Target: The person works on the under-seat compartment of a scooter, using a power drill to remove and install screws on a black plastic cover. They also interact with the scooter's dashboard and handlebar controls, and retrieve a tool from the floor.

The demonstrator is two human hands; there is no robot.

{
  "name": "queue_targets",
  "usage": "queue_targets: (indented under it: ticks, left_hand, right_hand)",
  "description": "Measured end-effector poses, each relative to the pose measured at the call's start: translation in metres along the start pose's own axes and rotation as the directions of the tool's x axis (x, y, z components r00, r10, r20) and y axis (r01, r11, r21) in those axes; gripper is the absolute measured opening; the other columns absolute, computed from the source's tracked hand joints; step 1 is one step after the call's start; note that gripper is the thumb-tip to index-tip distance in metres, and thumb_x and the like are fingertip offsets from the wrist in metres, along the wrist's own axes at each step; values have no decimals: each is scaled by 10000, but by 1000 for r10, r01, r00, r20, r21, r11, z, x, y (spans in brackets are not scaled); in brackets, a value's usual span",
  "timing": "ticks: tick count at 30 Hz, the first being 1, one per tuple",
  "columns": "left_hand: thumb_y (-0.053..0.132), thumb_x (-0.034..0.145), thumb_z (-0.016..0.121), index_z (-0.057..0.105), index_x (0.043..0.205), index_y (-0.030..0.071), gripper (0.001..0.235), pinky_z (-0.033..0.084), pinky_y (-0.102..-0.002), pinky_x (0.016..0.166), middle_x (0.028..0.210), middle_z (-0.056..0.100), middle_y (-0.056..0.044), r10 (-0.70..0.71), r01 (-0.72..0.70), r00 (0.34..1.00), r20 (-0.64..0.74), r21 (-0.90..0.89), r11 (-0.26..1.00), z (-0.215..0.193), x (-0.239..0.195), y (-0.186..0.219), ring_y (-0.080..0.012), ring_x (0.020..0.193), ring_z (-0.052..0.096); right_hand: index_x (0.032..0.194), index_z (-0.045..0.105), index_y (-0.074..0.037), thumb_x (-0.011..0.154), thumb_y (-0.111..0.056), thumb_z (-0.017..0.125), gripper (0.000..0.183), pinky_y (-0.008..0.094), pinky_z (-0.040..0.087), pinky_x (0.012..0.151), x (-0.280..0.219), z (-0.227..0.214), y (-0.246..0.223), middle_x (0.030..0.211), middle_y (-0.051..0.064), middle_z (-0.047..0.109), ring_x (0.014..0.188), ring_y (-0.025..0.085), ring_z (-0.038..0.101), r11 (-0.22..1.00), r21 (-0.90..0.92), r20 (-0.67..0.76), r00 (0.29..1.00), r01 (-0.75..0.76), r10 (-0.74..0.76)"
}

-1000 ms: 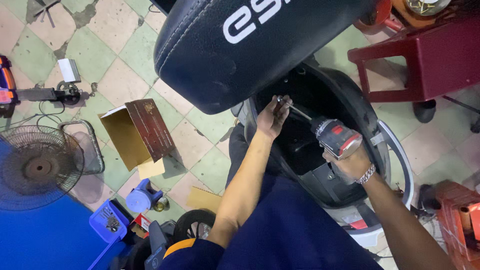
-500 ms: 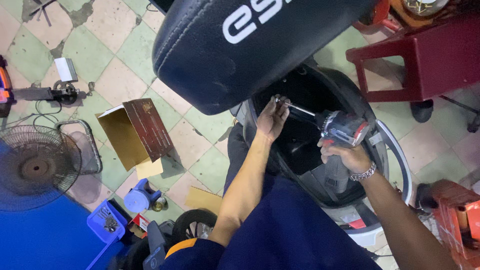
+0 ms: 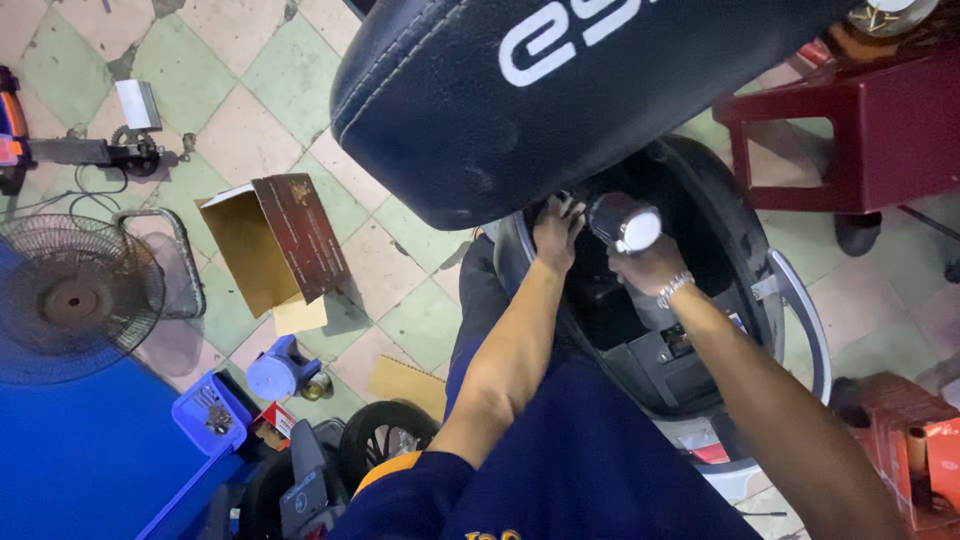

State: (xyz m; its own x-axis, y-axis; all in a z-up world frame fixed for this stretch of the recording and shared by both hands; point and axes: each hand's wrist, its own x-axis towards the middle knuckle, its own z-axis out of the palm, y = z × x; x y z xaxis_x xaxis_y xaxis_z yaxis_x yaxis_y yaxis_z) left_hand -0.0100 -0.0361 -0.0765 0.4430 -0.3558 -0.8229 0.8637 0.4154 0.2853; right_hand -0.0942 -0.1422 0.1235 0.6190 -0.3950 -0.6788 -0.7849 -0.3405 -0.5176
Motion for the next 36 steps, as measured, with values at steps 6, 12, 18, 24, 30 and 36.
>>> queue_targets:
  ticks: [6, 12, 18, 24, 30, 36]
  left_hand:
    - [96, 984, 518, 452, 1392, 189, 424, 527, -355, 701, 1036, 655, -15, 42, -35, 997, -57, 119, 992, -26, 33, -33, -197, 854, 636]
    - [164, 828, 675, 677, 982, 181, 155, 546, -431, 783, 990, 721, -45, 346, -341, 682, 644, 699, -628, -39, 29, -33, -265, 951, 701]
    - [187, 730, 658, 725, 887, 127, 180, 520, -469, 814, 941, 739, -99, 344, -414, 767, 541, 828, -378, -17, -17, -18, -289, 948, 707]
    - [247, 628, 662, 752, 710, 112, 183, 474, -534, 858, 842, 754, -121, 126, -503, 504, 854, 409, -761, 8, -113, 61, -312, 915, 717]
    - [297, 850, 664, 676, 669, 103, 265, 472, -439, 932, 744, 708, -94, -57, -772, 394, 917, 297, -562, 4, -145, 107, -290, 854, 683]
    - [291, 823, 659, 678, 679, 89, 248, 459, -437, 937, 764, 713, -101, -6, -768, 364, 931, 296, -568, 2, -142, 108, -288, 873, 685]
  right_hand:
    - [839, 750, -77, 805, -289, 695, 222, 398, 596, 702, 37, 16, -8, 705, 96, 753, 689, 239, 754, 989, -146, 0, 1000, 20, -20]
    - [858, 748, -63, 811, -263, 669, 220, 396, 599, 756, 49, 16, -28, 707, 107, 759, 707, 250, 766, 956, -277, 76, 990, -96, 121]
    - [1066, 747, -61, 777, -351, 738, 410, 437, 578, 892, 57, 8, -41, 1025, 179, 757, 980, 325, 734, 907, -410, 57, 989, -99, 134]
    - [1260, 685, -99, 832, -437, 711, 546, 470, 514, 1022, 68, -10, -81, 1280, 180, 690, 1199, 364, 652, 768, -636, 89, 981, -78, 173]
    - [1289, 715, -54, 921, -400, 642, 511, 432, 512, 1069, 55, -27, -130, 1335, 182, 689, 1239, 331, 661, 620, -784, 197, 962, 38, 191]
    - [1471, 499, -122, 1002, -417, 469, 555, 485, 285, 1200, 63, -9, -153, 1551, 112, 433, 1441, 329, 395, 454, -877, 281, 936, 160, 214]
